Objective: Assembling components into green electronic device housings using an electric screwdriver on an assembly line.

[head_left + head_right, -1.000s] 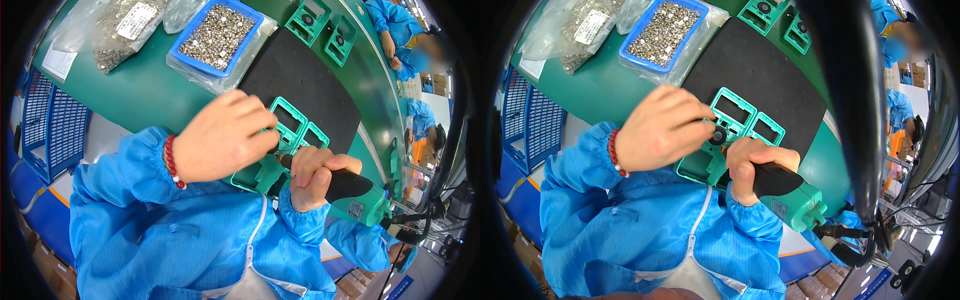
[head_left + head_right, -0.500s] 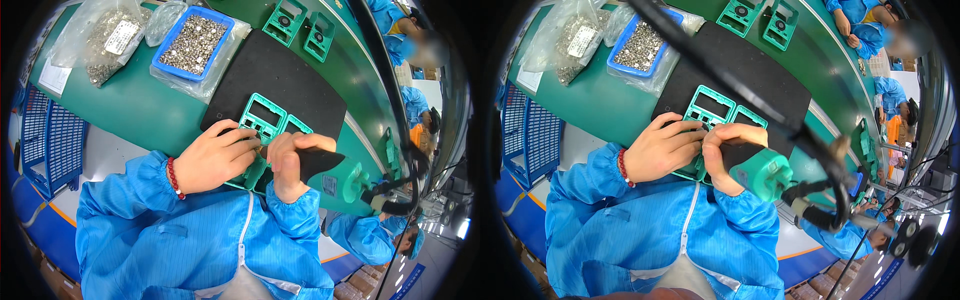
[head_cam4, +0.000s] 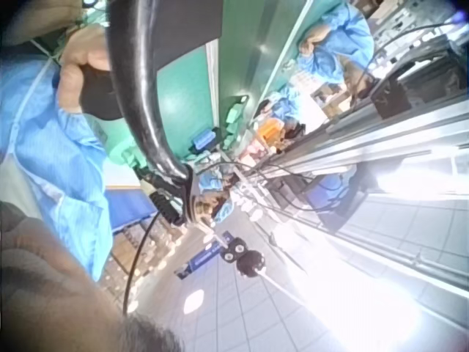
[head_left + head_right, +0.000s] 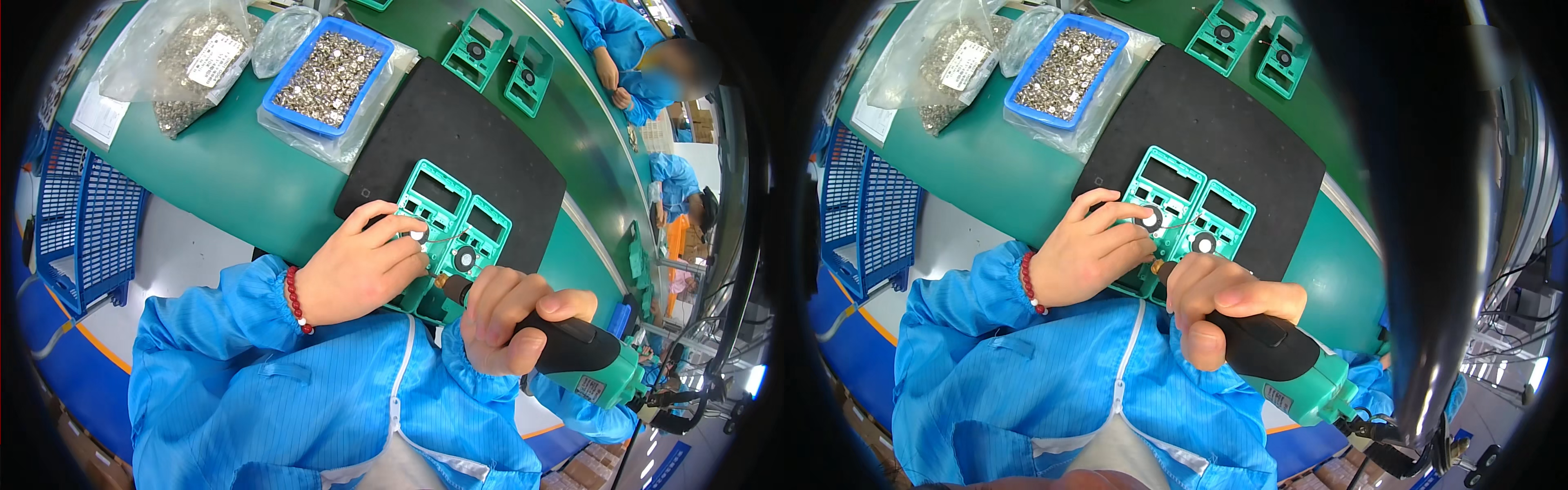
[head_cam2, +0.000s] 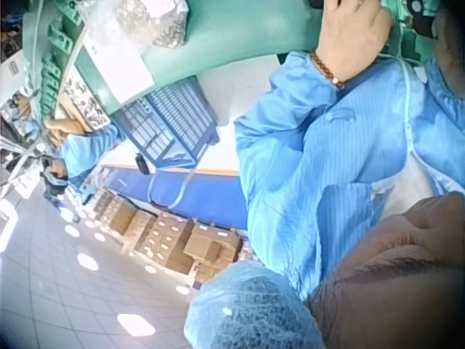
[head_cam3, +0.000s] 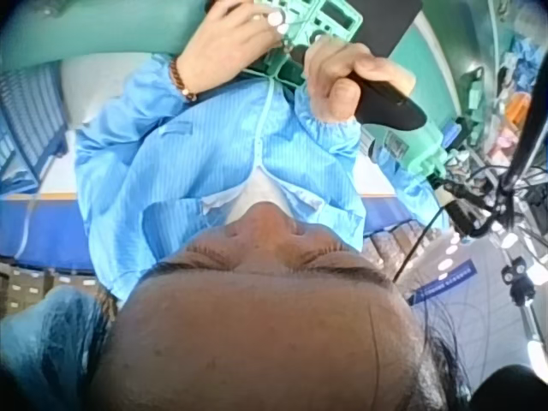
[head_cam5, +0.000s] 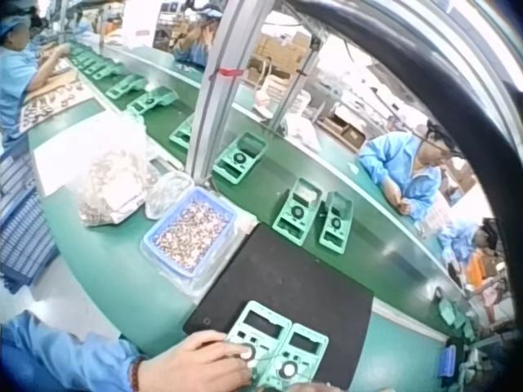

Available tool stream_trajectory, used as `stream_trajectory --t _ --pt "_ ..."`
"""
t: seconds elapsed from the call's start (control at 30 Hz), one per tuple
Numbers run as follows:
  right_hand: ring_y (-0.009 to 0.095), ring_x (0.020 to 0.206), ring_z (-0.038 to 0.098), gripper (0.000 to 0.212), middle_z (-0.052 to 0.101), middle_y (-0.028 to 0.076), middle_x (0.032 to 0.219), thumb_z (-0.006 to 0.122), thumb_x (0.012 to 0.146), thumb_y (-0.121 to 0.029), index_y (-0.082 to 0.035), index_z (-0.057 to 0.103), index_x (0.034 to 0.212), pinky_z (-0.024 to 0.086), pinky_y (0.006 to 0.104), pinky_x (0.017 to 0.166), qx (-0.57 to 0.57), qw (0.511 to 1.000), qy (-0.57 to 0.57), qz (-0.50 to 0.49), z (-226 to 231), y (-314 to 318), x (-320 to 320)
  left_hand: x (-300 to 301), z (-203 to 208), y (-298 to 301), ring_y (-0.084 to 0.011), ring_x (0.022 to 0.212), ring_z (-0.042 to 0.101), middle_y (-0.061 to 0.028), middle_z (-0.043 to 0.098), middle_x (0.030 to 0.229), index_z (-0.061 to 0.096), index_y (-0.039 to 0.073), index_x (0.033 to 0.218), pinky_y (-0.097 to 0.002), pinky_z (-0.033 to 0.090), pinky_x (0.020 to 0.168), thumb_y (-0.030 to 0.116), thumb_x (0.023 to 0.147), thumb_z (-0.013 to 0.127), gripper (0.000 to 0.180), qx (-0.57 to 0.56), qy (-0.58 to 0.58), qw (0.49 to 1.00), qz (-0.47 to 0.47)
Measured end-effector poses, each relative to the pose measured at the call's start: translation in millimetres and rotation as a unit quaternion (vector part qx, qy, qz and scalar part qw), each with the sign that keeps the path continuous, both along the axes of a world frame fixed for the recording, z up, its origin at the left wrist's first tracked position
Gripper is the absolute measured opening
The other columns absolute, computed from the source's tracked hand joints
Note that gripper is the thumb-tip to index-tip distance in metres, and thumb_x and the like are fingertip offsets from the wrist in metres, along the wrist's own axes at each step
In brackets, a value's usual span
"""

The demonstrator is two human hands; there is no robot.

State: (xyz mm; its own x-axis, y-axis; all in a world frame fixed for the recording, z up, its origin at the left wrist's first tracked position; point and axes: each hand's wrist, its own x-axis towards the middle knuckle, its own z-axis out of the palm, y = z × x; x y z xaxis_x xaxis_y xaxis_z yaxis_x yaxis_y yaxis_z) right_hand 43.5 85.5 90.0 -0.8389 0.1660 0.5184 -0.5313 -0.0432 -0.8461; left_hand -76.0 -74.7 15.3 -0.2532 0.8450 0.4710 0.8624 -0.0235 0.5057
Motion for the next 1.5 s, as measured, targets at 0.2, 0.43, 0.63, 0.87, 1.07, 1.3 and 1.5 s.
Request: stream_trajectory --t 0.2,0.43,0.63,0.87,1.07,1.3,1.5 --pt "0.021 0.066 0.057 0.039 0.058 0.008 0.079 0.065 0.094 -0.001 -0.010 0.042 0.123 0.050 0.0391 0.064 0.006 1.000 -0.012 0.016 1.3 1.5 -1.1 1.7 2.4 -0.3 -0.0182 0.119 0.058 0.0010 0.064 0.098 0.068 0.010 0.094 -0.0453 0.037 0.106 0.017 0.081 0.067 0.014 0.022 0.025 0.999 0.004" --pt "0.021 0.065 0.056 0.042 0.058 0.007 0.078 0.066 0.091 0.002 -0.011 0.042 0.123 0.050 0.0386 0.064 0.016 0.999 -0.028 0.028 3.6 1.6 -1.7 4.7 -1.0 -0.8 -0.0188 0.119 0.059 0.0002 0.065 0.098 0.068 0.009 0.093 -0.0451 0.038 0.105 0.016 0.081 0.067 0.014 0.041 0.019 0.999 0.003" --pt "0.021 0.065 0.056 0.043 0.058 0.008 0.078 0.067 0.090 0.002 -0.012 0.043 0.122 0.050 0.0387 0.064 0.013 0.999 -0.040 0.023 3.9 0.1 -1.6 5.6 -2.4 -0.1 -0.0185 0.119 0.058 -0.0012 0.065 0.098 0.069 0.008 0.093 -0.0448 0.039 0.105 0.016 0.081 0.066 0.014 0.049 0.031 0.998 0.009" --pt "0.021 0.065 0.056 0.041 0.058 0.008 0.078 0.067 0.095 -0.006 -0.012 0.039 0.124 0.050 0.0388 0.065 0.028 0.999 -0.039 0.025 4.4 -0.3 -7.4 1.5 -0.8 -3.0 -0.0196 0.117 0.059 -0.0015 0.063 0.096 0.066 0.008 0.094 -0.0447 0.040 0.103 0.017 0.082 0.070 0.015 0.038 -0.044 0.998 -0.008" --pt "0.021 0.066 0.056 0.040 0.057 0.007 0.078 0.066 0.095 -0.006 -0.012 0.039 0.125 0.049 0.0388 0.064 0.020 0.999 -0.042 0.027 4.2 4.8 -5.6 0.4 -0.8 2.9 -0.0193 0.113 0.059 -0.0010 0.063 0.095 0.066 0.009 0.094 -0.0442 0.039 0.102 0.017 0.079 0.075 0.019 0.031 -0.085 0.996 -0.025" --pt "0.020 0.064 0.055 0.040 0.058 0.007 0.078 0.066 0.095 -0.006 -0.011 0.040 0.125 0.049 0.0381 0.063 0.013 0.999 -0.033 0.016 2.5 1.0 -6.5 1.5 -4.2 2.1 -0.0188 0.113 0.059 -0.0007 0.065 0.097 0.068 0.010 0.094 -0.0429 0.039 0.101 0.017 0.079 0.074 0.018 0.032 -0.092 0.995 -0.023" --pt "0.020 0.064 0.056 0.039 0.058 0.007 0.078 0.066 0.095 -0.006 -0.011 0.040 0.124 0.049 0.0374 0.062 0.013 0.999 -0.035 0.020 4.3 1.2 -7.1 2.2 -8.1 2.2 -0.0187 0.111 0.060 -0.0002 0.066 0.100 0.068 0.010 0.096 -0.0419 0.039 0.100 0.016 0.078 0.075 0.021 0.045 -0.108 0.993 -0.029"
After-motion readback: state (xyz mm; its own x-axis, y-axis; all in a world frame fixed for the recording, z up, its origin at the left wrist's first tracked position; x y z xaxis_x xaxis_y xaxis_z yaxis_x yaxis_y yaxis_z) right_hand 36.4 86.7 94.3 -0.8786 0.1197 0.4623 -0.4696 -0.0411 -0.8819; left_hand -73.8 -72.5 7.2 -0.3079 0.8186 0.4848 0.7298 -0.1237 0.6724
